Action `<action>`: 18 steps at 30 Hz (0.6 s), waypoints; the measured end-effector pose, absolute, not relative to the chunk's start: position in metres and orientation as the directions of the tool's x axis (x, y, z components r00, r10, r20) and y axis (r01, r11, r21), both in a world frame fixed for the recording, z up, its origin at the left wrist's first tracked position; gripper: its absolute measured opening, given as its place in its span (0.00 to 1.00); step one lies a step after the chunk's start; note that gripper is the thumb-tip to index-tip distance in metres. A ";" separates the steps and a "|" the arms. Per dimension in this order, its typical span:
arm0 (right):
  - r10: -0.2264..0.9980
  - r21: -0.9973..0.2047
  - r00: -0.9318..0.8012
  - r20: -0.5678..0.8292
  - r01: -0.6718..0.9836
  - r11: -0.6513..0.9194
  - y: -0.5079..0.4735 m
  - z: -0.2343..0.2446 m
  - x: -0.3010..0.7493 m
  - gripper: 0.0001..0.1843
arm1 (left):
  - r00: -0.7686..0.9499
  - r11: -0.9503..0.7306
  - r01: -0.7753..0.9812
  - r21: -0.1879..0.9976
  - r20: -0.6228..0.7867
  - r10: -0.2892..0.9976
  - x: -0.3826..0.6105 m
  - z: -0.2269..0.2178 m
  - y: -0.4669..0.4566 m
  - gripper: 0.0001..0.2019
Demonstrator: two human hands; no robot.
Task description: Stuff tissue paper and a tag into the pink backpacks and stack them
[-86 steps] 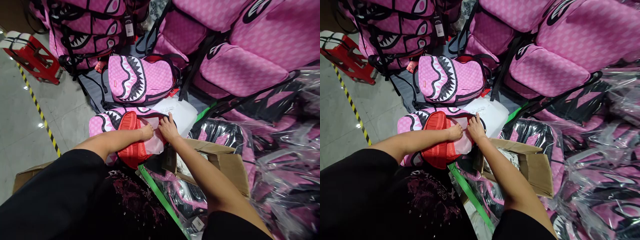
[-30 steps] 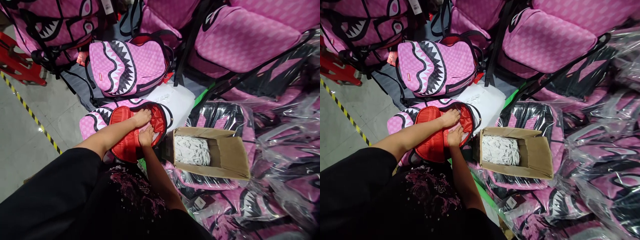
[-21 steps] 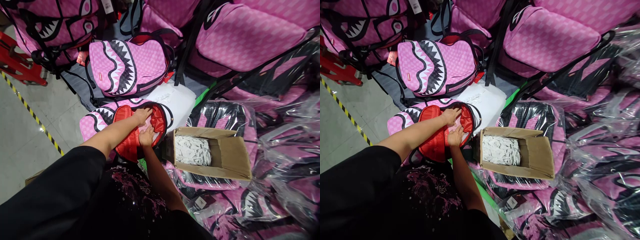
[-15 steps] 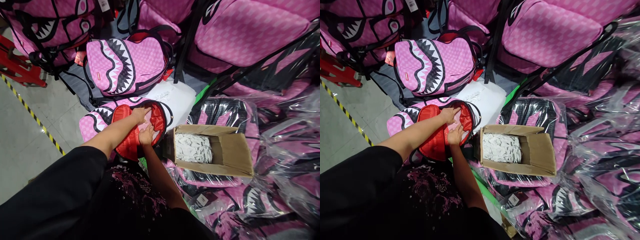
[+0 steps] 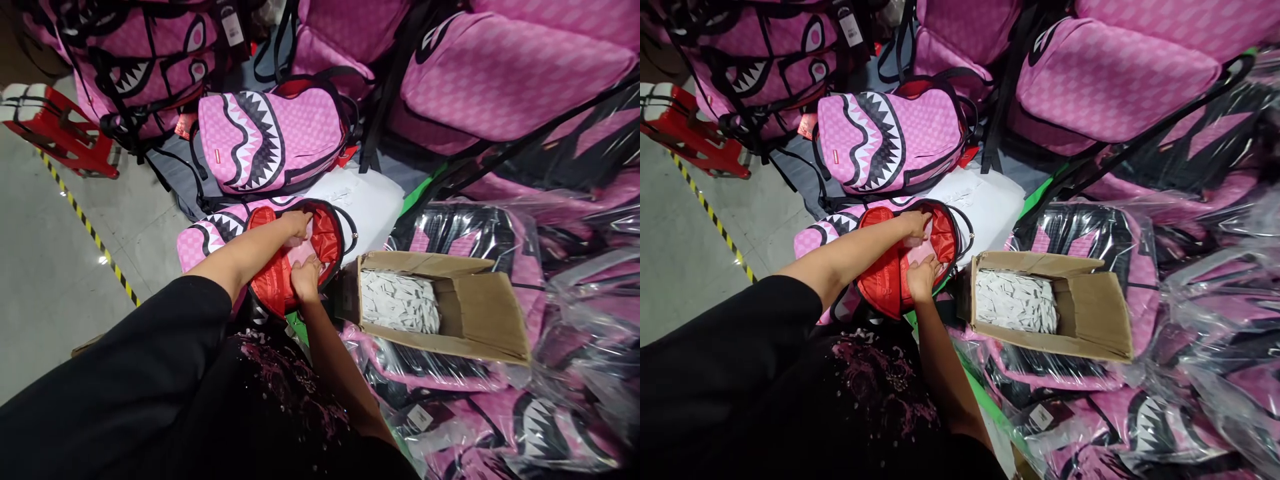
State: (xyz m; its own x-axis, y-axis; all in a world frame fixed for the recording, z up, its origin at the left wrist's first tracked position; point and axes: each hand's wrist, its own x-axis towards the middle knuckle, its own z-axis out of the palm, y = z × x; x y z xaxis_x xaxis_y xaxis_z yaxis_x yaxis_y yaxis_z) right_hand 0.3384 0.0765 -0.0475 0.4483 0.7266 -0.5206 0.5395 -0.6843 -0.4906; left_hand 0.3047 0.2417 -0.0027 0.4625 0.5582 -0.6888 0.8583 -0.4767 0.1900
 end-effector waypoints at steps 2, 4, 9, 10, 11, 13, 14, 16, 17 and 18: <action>0.748 -0.536 0.424 -0.511 0.523 -0.663 0.073 -0.041 0.341 0.37 | 0.463 -0.480 0.856 0.194 -0.703 0.540 0.311 0.013 0.239 0.46; 0.825 -0.653 0.346 -0.447 0.505 -0.565 0.064 -0.031 0.346 0.33 | 0.479 -0.490 0.844 0.218 -0.717 0.506 0.317 0.037 0.238 0.39; 0.923 -0.864 0.369 -0.111 0.422 -0.273 0.014 0.005 0.366 0.23 | 0.732 -0.562 0.681 0.470 -0.437 0.522 0.287 0.118 0.232 0.29; 0.898 -0.867 0.440 -0.017 0.440 -0.233 0.003 0.011 0.369 0.22 | 0.768 -0.578 0.621 0.529 -0.266 0.583 0.271 0.129 0.227 0.28; 0.861 -0.854 0.501 0.089 0.483 -0.192 -0.007 0.016 0.370 0.22 | 0.756 -0.592 0.582 0.557 -0.103 0.646 0.253 0.136 0.219 0.28; 0.818 -0.768 0.492 0.297 0.633 -0.102 -0.020 0.021 0.370 0.21 | 0.659 -0.591 0.611 0.527 0.076 0.748 0.216 0.134 0.196 0.27; 0.845 -0.693 0.402 0.353 0.719 -0.053 -0.022 0.021 0.370 0.21 | 0.620 -0.575 0.657 0.488 0.085 0.780 0.199 0.126 0.182 0.28; 0.938 -0.526 0.152 0.312 0.850 0.037 -0.020 0.016 0.373 0.20 | 0.601 -0.544 0.735 0.404 -0.017 0.799 0.173 0.102 0.153 0.31; 0.968 -0.459 0.062 0.245 0.886 0.059 -0.017 0.012 0.376 0.20 | 0.605 -0.540 0.757 0.368 -0.087 0.791 0.164 0.089 0.139 0.31; 0.982 -0.412 0.028 0.189 0.910 0.053 -0.013 0.008 0.381 0.21 | 0.604 -0.534 0.775 0.338 -0.149 0.783 0.157 0.077 0.125 0.32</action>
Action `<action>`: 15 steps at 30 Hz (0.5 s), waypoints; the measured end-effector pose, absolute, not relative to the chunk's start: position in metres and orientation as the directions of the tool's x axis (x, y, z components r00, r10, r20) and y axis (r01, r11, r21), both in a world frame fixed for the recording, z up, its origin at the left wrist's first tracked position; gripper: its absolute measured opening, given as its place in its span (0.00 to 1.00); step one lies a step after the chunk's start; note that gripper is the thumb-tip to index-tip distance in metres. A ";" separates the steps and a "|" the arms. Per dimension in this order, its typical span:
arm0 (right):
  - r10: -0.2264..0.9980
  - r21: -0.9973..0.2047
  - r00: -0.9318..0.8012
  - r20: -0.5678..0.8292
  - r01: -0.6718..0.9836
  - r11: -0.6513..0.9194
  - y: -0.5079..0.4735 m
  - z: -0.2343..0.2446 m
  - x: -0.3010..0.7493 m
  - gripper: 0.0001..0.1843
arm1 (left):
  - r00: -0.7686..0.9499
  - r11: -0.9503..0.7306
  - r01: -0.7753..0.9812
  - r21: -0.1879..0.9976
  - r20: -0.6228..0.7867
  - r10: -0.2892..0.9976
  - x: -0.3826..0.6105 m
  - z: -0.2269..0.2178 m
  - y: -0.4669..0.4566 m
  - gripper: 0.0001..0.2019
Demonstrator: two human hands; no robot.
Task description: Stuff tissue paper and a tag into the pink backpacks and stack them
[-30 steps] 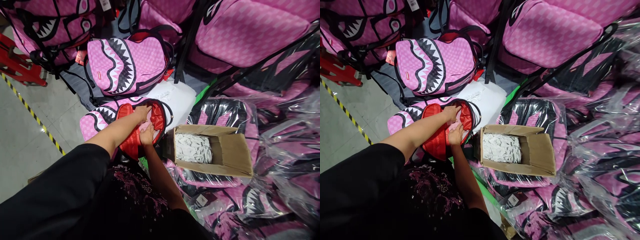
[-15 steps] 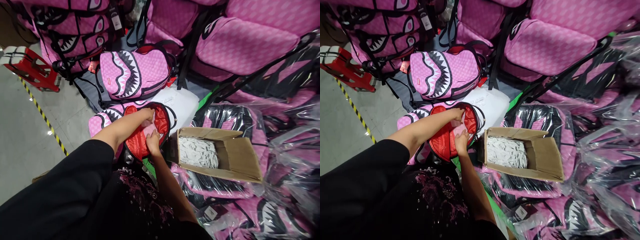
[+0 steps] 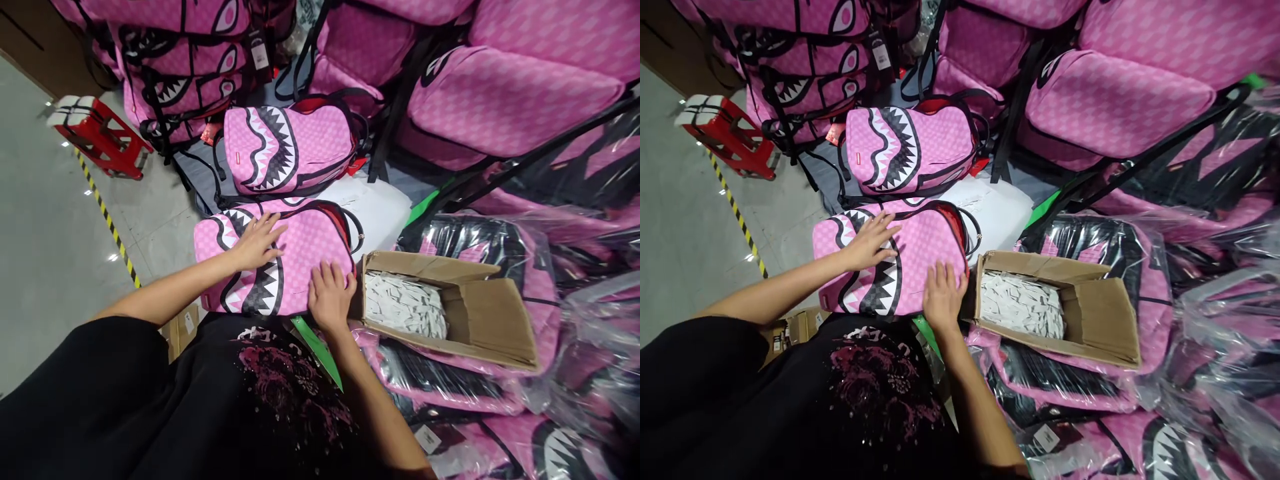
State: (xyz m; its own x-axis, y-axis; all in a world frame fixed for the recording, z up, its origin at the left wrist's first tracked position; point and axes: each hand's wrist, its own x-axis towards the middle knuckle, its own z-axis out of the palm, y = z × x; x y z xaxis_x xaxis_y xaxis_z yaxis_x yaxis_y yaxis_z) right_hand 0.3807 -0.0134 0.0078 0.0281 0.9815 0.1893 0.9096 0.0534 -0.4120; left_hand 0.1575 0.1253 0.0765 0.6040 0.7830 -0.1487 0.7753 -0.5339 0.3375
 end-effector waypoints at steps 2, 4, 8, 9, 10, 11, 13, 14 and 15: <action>0.974 -0.373 0.102 0.201 0.928 -0.020 -0.008 0.000 0.393 0.22 | 0.556 -0.487 0.820 0.299 -0.217 0.803 0.146 0.058 0.102 0.32; 0.946 -0.369 0.166 0.277 0.928 -0.054 -0.008 -0.006 0.404 0.23 | 0.410 -0.349 0.897 0.273 -0.215 0.886 0.132 0.048 0.081 0.33; 0.980 -0.283 -0.068 0.186 0.952 0.120 -0.016 -0.012 0.409 0.23 | -0.040 0.077 0.978 0.194 -0.187 0.982 0.086 0.038 0.044 0.38; 0.983 -0.271 -0.090 0.162 0.954 0.132 -0.019 -0.012 0.407 0.23 | -0.107 0.143 0.974 0.177 -0.197 0.974 0.074 0.035 0.036 0.39; 0.984 -0.270 -0.070 0.165 0.956 0.113 -0.021 -0.012 0.404 0.23 | -0.149 0.188 0.967 0.173 -0.214 0.965 0.063 0.031 0.028 0.41; 0.981 -0.282 -0.012 0.192 0.957 0.066 -0.024 -0.012 0.401 0.23 | -0.169 0.216 0.958 0.188 -0.235 0.957 0.055 0.027 0.022 0.42; 0.958 -0.318 0.130 0.256 0.947 -0.043 -0.032 -0.009 0.393 0.20 | -0.173 0.242 0.937 0.252 -0.268 0.948 0.044 0.019 0.014 0.43; 0.945 -0.324 0.178 0.273 0.942 -0.084 -0.037 -0.007 0.389 0.18 | -0.171 0.250 0.925 0.287 -0.275 0.946 0.042 0.015 0.012 0.44; 0.939 -0.314 0.203 0.276 0.943 -0.112 -0.041 -0.006 0.384 0.16 | -0.163 0.250 0.915 0.317 -0.275 0.947 0.041 0.011 0.012 0.44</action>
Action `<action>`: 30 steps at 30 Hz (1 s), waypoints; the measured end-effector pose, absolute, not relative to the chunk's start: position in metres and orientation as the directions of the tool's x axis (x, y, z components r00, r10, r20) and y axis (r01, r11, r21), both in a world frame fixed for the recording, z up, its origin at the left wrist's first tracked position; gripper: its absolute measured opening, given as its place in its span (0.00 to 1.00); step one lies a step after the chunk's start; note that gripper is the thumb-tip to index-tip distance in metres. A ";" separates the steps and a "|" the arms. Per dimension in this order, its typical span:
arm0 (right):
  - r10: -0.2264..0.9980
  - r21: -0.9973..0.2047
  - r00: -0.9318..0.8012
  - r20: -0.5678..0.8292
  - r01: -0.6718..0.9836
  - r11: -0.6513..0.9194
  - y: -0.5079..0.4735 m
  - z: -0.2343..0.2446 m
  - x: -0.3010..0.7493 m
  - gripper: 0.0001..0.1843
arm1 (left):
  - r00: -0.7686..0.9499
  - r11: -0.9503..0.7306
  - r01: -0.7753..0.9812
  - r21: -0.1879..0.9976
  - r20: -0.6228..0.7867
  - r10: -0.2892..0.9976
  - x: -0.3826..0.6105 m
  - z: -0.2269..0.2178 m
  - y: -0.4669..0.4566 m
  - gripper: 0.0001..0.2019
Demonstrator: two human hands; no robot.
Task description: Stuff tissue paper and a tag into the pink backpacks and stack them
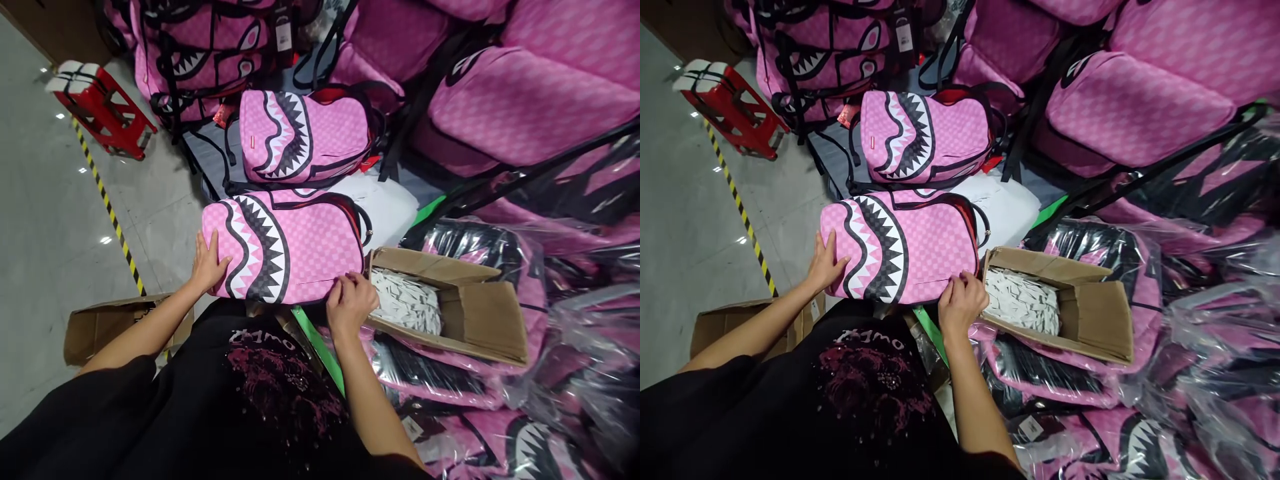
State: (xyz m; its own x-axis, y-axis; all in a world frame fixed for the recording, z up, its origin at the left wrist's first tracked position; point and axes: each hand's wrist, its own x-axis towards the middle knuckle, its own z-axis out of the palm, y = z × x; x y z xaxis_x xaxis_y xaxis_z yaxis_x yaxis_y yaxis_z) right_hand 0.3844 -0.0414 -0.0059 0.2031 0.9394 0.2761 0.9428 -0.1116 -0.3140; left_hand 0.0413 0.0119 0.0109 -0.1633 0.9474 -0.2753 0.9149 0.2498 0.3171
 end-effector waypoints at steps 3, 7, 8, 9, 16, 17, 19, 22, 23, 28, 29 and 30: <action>0.957 -0.216 0.198 0.211 0.964 -0.152 -0.054 -0.005 0.369 0.16 | -0.138 0.223 0.906 0.361 -0.247 0.959 0.042 0.004 0.013 0.44; 0.960 -0.133 0.257 0.106 0.961 -0.243 -0.061 -0.009 0.348 0.21 | -0.091 0.179 0.902 0.394 -0.232 0.968 0.038 0.000 0.013 0.43; 0.950 -0.133 0.298 0.089 0.949 -0.285 -0.061 -0.011 0.343 0.23 | -0.077 0.166 0.901 0.400 -0.230 0.970 0.036 -0.001 0.013 0.43; 0.936 -0.139 0.343 0.075 0.933 -0.331 -0.060 -0.013 0.339 0.26 | -0.064 0.154 0.902 0.404 -0.229 0.971 0.034 -0.002 0.013 0.43; 0.778 -0.355 0.625 0.067 0.743 -0.567 -0.039 -0.027 0.309 0.33 | 0.050 0.048 0.921 0.387 -0.240 0.969 0.018 -0.007 0.013 0.43; 0.744 -0.396 0.664 0.073 0.704 -0.590 -0.037 -0.028 0.306 0.32 | 0.061 0.032 0.929 0.368 -0.239 0.969 0.016 -0.007 0.013 0.43; 0.699 -0.463 0.712 0.063 0.641 -0.612 -0.035 -0.029 0.300 0.26 | 0.095 -0.025 0.952 0.306 -0.216 0.972 0.014 -0.005 0.011 0.41; 0.673 -0.570 0.739 -0.020 0.544 -0.615 -0.033 -0.025 0.294 0.22 | 0.278 -0.233 0.941 0.247 -0.165 0.946 0.031 0.006 0.016 0.36; 0.662 -0.607 0.748 -0.051 0.503 -0.616 -0.032 -0.023 0.291 0.22 | 0.375 -0.327 0.906 0.268 -0.155 0.914 0.045 0.011 0.019 0.33; 0.663 -0.689 0.747 -0.056 0.452 -0.567 -0.032 -0.014 0.284 0.24 | 0.704 -0.584 0.668 0.462 -0.139 0.696 0.156 0.032 0.050 0.25; 0.676 -0.690 0.736 -0.044 0.467 -0.553 -0.032 -0.013 0.284 0.24 | 0.728 -0.603 0.648 0.465 -0.145 0.670 0.177 0.033 0.056 0.23; 0.688 -0.690 0.725 -0.040 0.478 -0.543 -0.033 -0.014 0.285 0.24 | 0.744 -0.620 0.637 0.459 -0.154 0.651 0.195 0.033 0.061 0.22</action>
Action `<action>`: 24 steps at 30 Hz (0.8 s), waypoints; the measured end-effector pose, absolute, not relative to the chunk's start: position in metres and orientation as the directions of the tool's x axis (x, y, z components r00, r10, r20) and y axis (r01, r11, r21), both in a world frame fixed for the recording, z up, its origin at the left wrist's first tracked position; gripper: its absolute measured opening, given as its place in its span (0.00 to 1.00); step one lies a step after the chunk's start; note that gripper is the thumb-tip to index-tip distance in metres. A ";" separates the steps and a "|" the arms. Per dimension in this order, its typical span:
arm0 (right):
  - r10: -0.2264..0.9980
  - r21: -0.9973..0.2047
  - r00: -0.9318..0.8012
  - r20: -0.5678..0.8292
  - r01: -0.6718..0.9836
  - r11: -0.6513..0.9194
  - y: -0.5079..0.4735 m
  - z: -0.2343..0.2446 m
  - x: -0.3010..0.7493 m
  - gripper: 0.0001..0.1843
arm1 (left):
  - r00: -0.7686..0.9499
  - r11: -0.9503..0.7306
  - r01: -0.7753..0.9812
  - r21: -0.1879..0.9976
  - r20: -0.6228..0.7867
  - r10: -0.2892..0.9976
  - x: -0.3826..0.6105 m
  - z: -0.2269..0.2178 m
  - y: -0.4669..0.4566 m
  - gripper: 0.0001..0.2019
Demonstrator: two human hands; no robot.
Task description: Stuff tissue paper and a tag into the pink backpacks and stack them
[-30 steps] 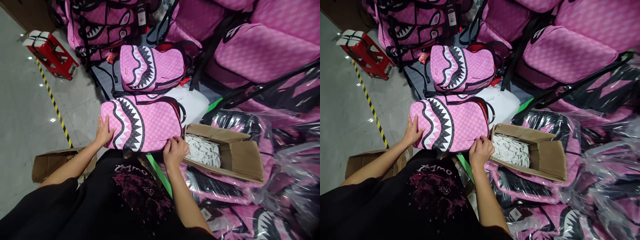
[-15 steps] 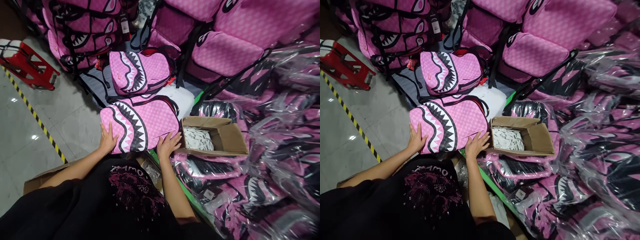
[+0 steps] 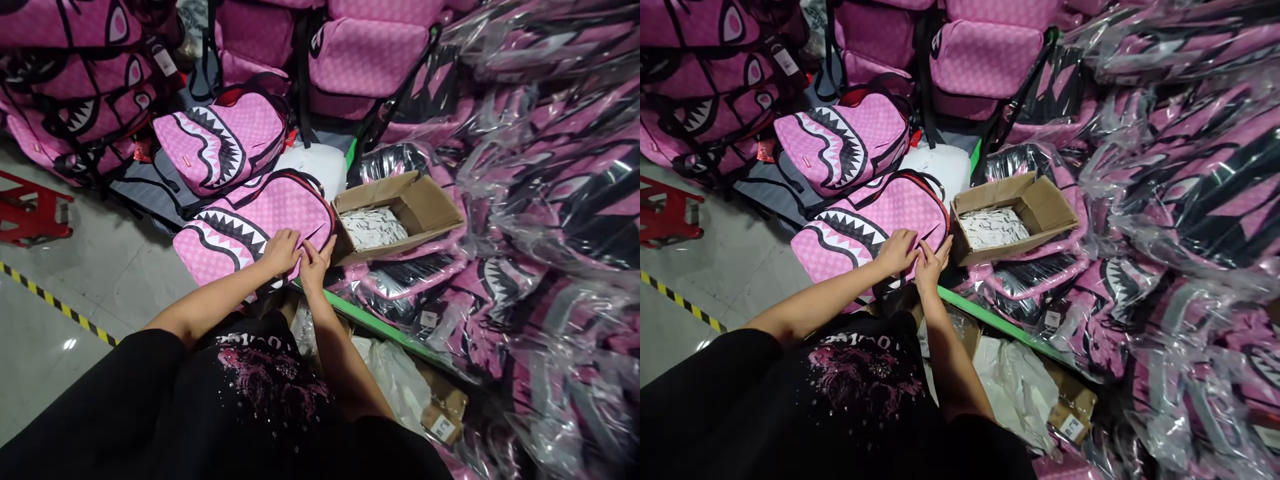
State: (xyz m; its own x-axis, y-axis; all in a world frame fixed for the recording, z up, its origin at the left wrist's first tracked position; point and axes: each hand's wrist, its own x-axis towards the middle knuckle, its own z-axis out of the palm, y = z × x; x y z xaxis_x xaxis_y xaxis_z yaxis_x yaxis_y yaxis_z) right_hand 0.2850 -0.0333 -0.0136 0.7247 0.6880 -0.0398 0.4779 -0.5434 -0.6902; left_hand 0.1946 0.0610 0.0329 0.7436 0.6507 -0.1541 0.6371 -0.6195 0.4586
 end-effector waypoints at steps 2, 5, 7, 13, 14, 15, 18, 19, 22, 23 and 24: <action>0.696 -0.685 0.715 -0.059 0.478 -0.549 -0.035 -0.016 0.288 0.26 | 0.759 -0.639 0.631 0.441 -0.179 0.626 0.218 0.029 0.069 0.17; 0.655 -0.661 0.750 -0.098 0.443 -0.605 -0.037 -0.018 0.292 0.30 | 0.757 -0.640 0.642 0.422 -0.218 0.615 0.230 0.019 0.075 0.13; 0.619 -0.621 0.780 -0.091 0.442 -0.648 -0.036 -0.017 0.292 0.30 | 0.744 -0.624 0.659 0.421 -0.240 0.624 0.231 0.015 0.078 0.13; 0.666 -0.451 0.745 0.037 0.607 -0.654 -0.022 -0.003 0.300 0.26 | 0.710 -0.550 0.685 0.478 -0.268 0.652 0.233 0.010 0.083 0.11; 0.675 -0.437 0.737 0.041 0.621 -0.651 -0.019 -0.001 0.303 0.25 | 0.706 -0.537 0.685 0.492 -0.267 0.656 0.233 0.009 0.083 0.11; 0.681 -0.429 0.731 0.040 0.628 -0.649 -0.017 -0.001 0.305 0.24 | 0.702 -0.524 0.685 0.506 -0.265 0.661 0.234 0.009 0.083 0.11; 0.699 -0.438 0.715 0.028 0.637 -0.634 -0.014 -0.003 0.311 0.18 | 0.686 -0.484 0.685 0.545 -0.260 0.680 0.233 0.007 0.082 0.11; 0.696 -0.451 0.717 0.027 0.630 -0.632 -0.013 -0.005 0.311 0.17 | 0.680 -0.471 0.685 0.556 -0.258 0.686 0.233 0.007 0.081 0.11; 0.662 -0.496 0.749 0.031 0.586 -0.640 -0.011 -0.012 0.309 0.26 | 0.667 -0.440 0.682 0.584 -0.251 0.701 0.232 0.006 0.080 0.10; 0.648 -0.511 0.762 0.026 0.567 -0.646 -0.010 -0.015 0.307 0.29 | 0.667 -0.435 0.679 0.592 -0.249 0.702 0.232 0.007 0.080 0.09; 0.635 -0.530 0.773 0.013 0.544 -0.651 -0.008 -0.017 0.306 0.31 | 0.667 -0.431 0.676 0.598 -0.247 0.703 0.231 0.007 0.080 0.09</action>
State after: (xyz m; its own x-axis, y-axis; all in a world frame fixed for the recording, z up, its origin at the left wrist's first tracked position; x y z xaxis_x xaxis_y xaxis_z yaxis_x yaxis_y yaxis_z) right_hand 0.3060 -0.0078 -0.0166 0.7728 0.6346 0.0127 0.5435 -0.6512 -0.5296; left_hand 0.2313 0.0795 0.0071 0.6671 0.7028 -0.2470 0.6757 -0.4313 0.5978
